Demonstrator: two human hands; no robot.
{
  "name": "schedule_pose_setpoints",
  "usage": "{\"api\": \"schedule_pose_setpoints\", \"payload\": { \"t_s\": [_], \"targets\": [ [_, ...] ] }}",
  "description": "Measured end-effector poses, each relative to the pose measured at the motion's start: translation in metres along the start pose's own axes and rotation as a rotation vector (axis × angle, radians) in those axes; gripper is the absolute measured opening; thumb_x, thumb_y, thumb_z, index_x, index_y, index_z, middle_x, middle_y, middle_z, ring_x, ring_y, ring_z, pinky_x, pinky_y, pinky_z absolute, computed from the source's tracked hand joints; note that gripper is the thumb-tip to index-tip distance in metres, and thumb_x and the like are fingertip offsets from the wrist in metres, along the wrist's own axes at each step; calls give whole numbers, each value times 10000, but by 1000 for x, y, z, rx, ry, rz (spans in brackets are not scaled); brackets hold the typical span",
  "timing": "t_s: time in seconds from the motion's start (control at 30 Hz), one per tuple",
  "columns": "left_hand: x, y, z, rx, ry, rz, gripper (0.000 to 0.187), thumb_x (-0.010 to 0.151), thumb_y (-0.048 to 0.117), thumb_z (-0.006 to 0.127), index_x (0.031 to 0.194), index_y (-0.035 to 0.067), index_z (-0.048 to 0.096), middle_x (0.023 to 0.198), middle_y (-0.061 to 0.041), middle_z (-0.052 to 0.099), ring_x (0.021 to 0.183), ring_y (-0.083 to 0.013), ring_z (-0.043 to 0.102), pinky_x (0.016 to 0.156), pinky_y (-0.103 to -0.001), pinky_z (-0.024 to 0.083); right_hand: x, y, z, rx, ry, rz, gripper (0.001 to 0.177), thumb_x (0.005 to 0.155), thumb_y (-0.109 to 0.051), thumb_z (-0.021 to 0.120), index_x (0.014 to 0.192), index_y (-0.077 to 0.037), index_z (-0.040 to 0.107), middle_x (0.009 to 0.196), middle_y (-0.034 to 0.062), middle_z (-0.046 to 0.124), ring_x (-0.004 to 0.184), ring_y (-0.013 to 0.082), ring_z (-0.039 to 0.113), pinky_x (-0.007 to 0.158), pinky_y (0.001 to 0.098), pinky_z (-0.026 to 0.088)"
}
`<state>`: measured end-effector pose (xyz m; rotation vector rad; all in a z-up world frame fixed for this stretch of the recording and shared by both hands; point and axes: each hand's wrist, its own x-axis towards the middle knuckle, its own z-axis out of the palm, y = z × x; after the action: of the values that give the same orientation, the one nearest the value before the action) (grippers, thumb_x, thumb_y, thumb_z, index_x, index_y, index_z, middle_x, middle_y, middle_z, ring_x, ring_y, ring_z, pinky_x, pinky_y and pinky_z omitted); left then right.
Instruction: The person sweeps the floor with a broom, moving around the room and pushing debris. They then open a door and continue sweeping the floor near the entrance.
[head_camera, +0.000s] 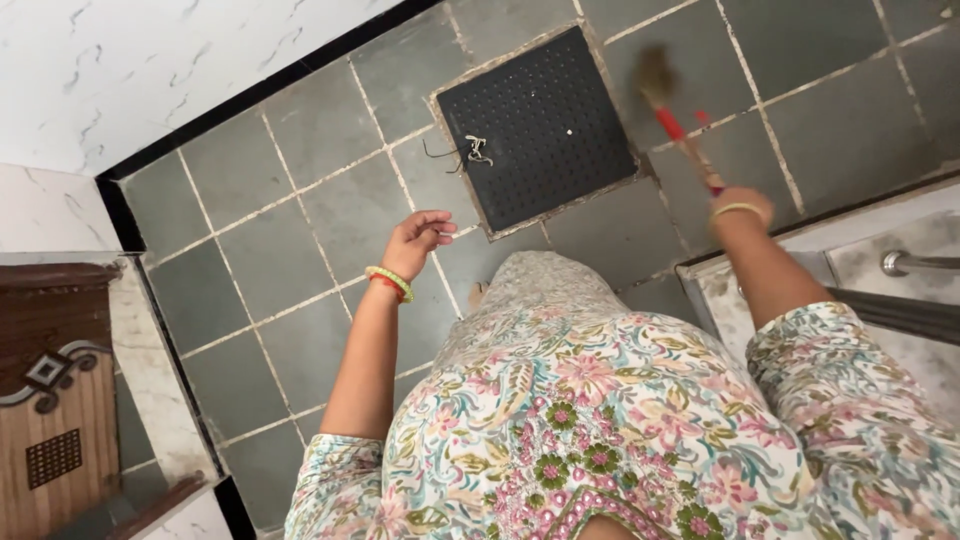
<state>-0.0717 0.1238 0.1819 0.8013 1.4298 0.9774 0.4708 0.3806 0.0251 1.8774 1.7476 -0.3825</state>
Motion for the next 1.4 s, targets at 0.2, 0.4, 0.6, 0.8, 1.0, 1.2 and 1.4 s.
{"api": "schedule_pose_setpoints", "payload": {
  "t_s": [0.2,0.4,0.6,0.8,1.0,1.2,1.4],
  "targets": [
    [-4,-5,-3,-30,63,16,378,961,-13,457,1313,-31,594,1158,-128,715,986,-178,695,941,-316,559,-63,-85,-34,159,-70,-299,468,1007,-447,581,1310,-101,662,1241,240,700,1154,427,660,963,525,515],
    [-12,-25,-11,-94,129,104,368,965,-38,453,1308,-40,587,1163,-147,712,993,-191,697,945,-324,564,-97,-190,-85,-158,-89,-675,405,1008,-396,578,1308,-142,675,1221,196,728,1146,388,687,973,499,535],
    [-50,-42,-24,-92,206,124,376,962,-56,444,1306,-41,594,1152,-151,715,1011,-190,701,949,-324,561,-50,-242,-65,-254,-52,-599,316,985,-247,605,1211,-104,773,1270,167,723,1176,362,697,951,468,570],
    [-73,-39,-53,-65,291,-6,390,942,-33,449,1292,-21,621,1147,-114,732,1003,-159,698,905,-295,535,-1,-220,-81,-135,29,-312,293,991,-211,598,1191,-96,778,1267,165,724,1171,356,693,914,450,573],
    [-41,-32,-90,-36,282,-9,385,940,-19,454,1288,-19,620,1128,-114,738,963,-160,701,897,-293,524,-17,-260,-101,-9,44,-257,312,1001,-265,608,1174,-62,769,1238,204,723,1152,389,689,918,468,561],
    [13,-23,-132,-81,168,88,338,973,-40,462,1280,-43,603,1119,-133,730,970,-172,696,921,-306,567,-82,-321,-95,63,-6,-432,483,1019,-417,594,1315,-36,606,1198,252,707,1135,410,674,936,509,532],
    [41,-5,-172,-3,126,116,341,972,-45,464,1280,-40,610,1111,-126,730,970,-165,699,918,-299,574,-126,-378,-109,-150,-81,-686,409,1042,-392,528,1318,-106,621,1184,201,730,1117,384,700,937,496,552]
  ]
}}
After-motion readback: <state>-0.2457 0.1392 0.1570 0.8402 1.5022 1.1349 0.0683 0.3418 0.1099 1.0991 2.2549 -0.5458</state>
